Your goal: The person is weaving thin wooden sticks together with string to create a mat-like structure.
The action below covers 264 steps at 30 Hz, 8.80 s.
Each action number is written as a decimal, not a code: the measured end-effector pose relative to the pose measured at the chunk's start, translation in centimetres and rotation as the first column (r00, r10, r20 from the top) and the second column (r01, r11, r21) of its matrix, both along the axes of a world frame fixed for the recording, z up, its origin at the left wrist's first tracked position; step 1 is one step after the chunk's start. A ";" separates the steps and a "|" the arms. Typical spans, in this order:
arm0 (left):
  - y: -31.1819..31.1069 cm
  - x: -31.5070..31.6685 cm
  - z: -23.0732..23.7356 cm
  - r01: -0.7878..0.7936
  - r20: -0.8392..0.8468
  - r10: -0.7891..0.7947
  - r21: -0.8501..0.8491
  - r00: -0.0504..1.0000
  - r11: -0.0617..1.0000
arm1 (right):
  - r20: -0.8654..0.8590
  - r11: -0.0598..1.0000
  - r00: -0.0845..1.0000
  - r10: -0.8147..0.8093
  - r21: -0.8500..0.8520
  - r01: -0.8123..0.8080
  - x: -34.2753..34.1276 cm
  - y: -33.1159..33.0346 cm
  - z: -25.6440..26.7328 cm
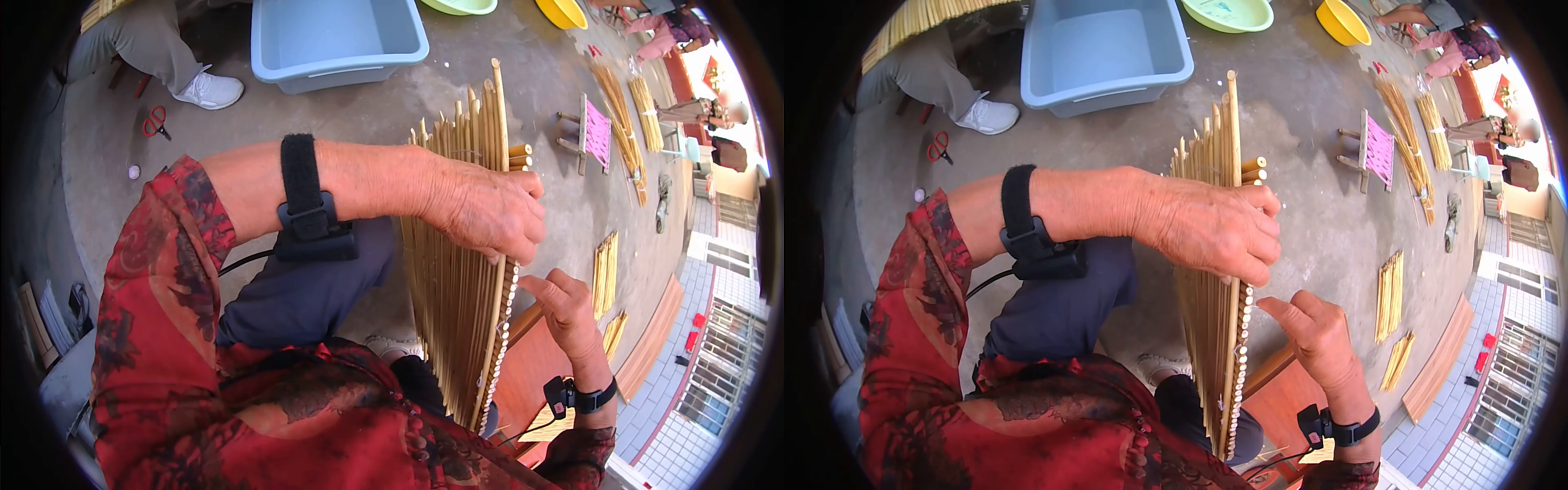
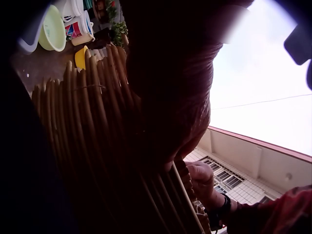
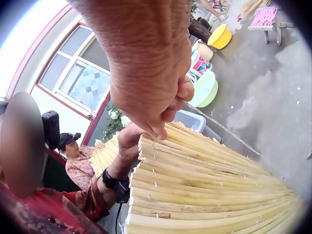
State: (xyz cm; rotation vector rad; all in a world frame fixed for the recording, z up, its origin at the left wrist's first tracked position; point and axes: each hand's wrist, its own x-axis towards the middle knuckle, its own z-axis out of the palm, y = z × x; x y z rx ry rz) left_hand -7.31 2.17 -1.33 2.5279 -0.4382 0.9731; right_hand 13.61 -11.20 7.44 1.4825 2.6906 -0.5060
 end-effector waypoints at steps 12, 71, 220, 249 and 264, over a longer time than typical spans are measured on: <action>-0.1 -0.1 0.1 -0.036 -0.054 0.039 0.058 0.998 0.998 | -0.002 1.000 1.000 -0.002 0.013 0.002 -0.6 -0.1 -0.1; -2.7 -3.1 1.6 -0.009 -0.256 -0.025 -0.132 0.966 0.991 | -0.242 0.975 0.945 0.221 0.053 -0.214 -2.4 1.2 -3.6; -7.4 -10.0 0.6 -0.196 -0.288 0.263 0.240 0.921 0.951 | -0.569 0.765 0.528 -0.630 -0.339 0.548 -5.9 -10.8 -1.3; -7.1 -10.8 1.2 -0.328 -0.278 0.356 0.143 0.892 0.934 | -0.624 0.799 0.576 -0.527 -0.596 0.085 -7.4 -6.3 -8.9; -7.2 -11.1 1.3 -0.343 -0.325 0.347 0.072 0.880 0.937 | -0.673 0.778 0.534 -0.511 -0.627 -0.046 -7.0 -6.4 -9.5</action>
